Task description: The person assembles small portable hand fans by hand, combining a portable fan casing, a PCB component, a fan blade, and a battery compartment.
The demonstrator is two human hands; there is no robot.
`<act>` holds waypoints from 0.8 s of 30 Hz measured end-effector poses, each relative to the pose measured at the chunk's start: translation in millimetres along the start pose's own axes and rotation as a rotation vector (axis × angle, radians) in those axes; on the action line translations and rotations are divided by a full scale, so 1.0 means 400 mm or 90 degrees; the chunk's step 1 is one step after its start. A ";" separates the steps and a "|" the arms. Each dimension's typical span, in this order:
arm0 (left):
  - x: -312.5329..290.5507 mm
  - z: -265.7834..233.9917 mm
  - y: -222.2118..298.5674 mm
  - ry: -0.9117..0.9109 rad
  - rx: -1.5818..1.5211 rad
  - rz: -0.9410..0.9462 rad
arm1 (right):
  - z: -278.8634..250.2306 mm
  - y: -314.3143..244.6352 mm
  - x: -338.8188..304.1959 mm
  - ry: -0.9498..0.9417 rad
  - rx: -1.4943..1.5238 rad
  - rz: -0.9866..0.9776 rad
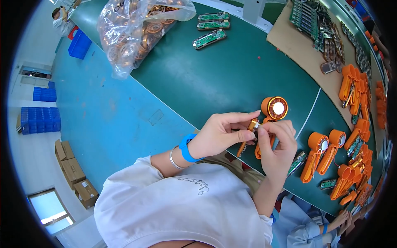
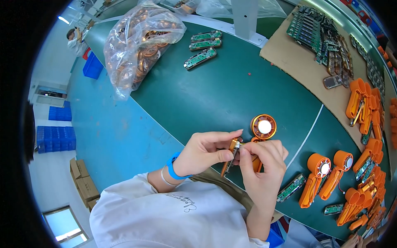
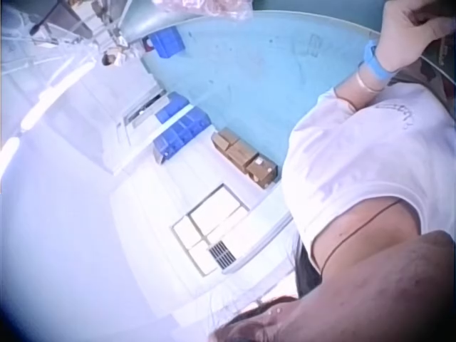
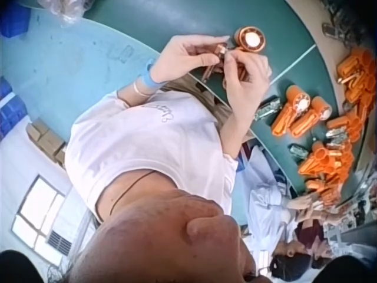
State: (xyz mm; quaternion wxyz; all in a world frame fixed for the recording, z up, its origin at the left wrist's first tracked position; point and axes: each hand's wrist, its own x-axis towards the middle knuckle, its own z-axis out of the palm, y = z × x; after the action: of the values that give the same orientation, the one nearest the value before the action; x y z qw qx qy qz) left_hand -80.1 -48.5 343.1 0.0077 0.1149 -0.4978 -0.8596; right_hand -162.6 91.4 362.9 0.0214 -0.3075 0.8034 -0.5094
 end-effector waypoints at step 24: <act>0.006 -0.008 0.002 0.060 0.171 0.060 | 0.028 0.009 -0.003 0.040 -0.068 -0.098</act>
State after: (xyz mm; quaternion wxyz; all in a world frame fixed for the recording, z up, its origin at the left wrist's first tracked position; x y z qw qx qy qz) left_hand -81.8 -51.8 341.8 0.0559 0.1318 -0.6120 -0.7778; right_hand -159.5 84.0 354.2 -0.0592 -0.3529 0.8036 -0.4755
